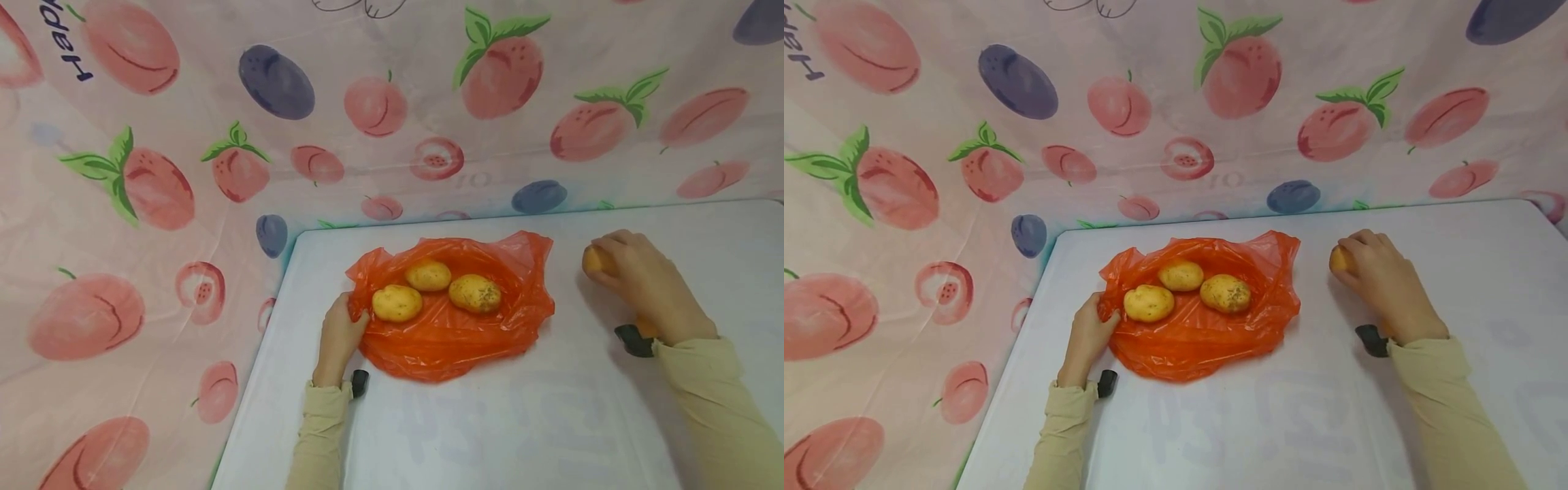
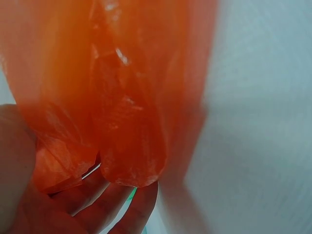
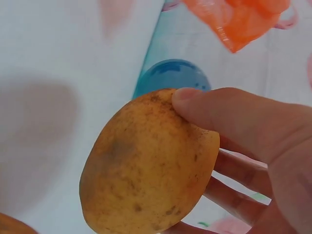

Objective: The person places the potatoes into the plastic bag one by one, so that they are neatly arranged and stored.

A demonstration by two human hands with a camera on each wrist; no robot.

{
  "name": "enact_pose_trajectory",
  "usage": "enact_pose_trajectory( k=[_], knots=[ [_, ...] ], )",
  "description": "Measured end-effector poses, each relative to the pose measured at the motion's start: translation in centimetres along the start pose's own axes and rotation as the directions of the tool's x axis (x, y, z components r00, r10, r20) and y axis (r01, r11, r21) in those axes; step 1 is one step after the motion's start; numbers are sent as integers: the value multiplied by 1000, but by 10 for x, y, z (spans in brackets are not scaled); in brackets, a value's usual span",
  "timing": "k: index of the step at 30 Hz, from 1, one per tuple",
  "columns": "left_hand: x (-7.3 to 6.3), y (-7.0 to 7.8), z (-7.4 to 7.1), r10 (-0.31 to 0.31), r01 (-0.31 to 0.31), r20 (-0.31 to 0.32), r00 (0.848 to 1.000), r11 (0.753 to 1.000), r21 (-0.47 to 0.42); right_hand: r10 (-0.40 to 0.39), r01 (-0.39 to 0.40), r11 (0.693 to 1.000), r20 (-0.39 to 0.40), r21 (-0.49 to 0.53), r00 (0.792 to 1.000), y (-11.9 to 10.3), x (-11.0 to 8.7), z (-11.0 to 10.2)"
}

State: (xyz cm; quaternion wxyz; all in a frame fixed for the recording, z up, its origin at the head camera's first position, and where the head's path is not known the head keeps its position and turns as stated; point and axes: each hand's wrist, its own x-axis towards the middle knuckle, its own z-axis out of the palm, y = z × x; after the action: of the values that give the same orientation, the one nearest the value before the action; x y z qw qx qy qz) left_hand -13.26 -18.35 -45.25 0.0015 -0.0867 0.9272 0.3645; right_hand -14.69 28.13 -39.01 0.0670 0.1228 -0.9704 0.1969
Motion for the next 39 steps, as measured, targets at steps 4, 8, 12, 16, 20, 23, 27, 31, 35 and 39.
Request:
enact_pose_trajectory(
  k=[4, 8, 12, 16, 20, 23, 27, 31, 35, 39],
  knots=[
    [0, 0, 0, 5, -5, 0, 1000, 1000, -1, -10, 10, 1000, -18, 3, 1000, -10, 1, -7],
    [0, 0, 0, 7, -7, 1, 1000, 1000, -1, -28, 28, 1000, -40, -6, 999, -21, 3, -13],
    [0, 0, -1, 4, -3, 5, 1000, 1000, -6, -18, 18, 1000, -40, -6, 999, -31, 6, -18],
    [0, 0, -1, 0, 0, 9, 1000, 1000, -14, -5, 5, 1000, -38, 5, 999, -41, 8, -22],
    [-1, 1, -2, -4, 4, 11, 1000, 1000, -18, -7, 8, 1000, -57, 17, 998, -50, 10, -26],
    [-1, 1, -3, -4, 5, 15, 1000, 1000, -20, -21, 23, 999, -83, 22, 996, -56, 11, -27],
    [0, 1, -2, 4, -4, 7, 1000, 1000, -10, -40, 43, 999, -108, 29, 993, -65, 12, -29],
    [1, 0, -1, 21, -21, -9, 1000, 1000, 4, -58, 63, 997, -130, 33, 990, -74, 13, -30],
    [0, -1, 0, 26, -26, -12, 1000, 1000, 0, -93, 100, 994, -161, 40, 983, -84, 13, -28],
    [0, -1, 0, 20, -20, -8, 1000, 1000, -3, -124, 134, 990, -191, 37, 974, -93, 14, -25]
  ],
)
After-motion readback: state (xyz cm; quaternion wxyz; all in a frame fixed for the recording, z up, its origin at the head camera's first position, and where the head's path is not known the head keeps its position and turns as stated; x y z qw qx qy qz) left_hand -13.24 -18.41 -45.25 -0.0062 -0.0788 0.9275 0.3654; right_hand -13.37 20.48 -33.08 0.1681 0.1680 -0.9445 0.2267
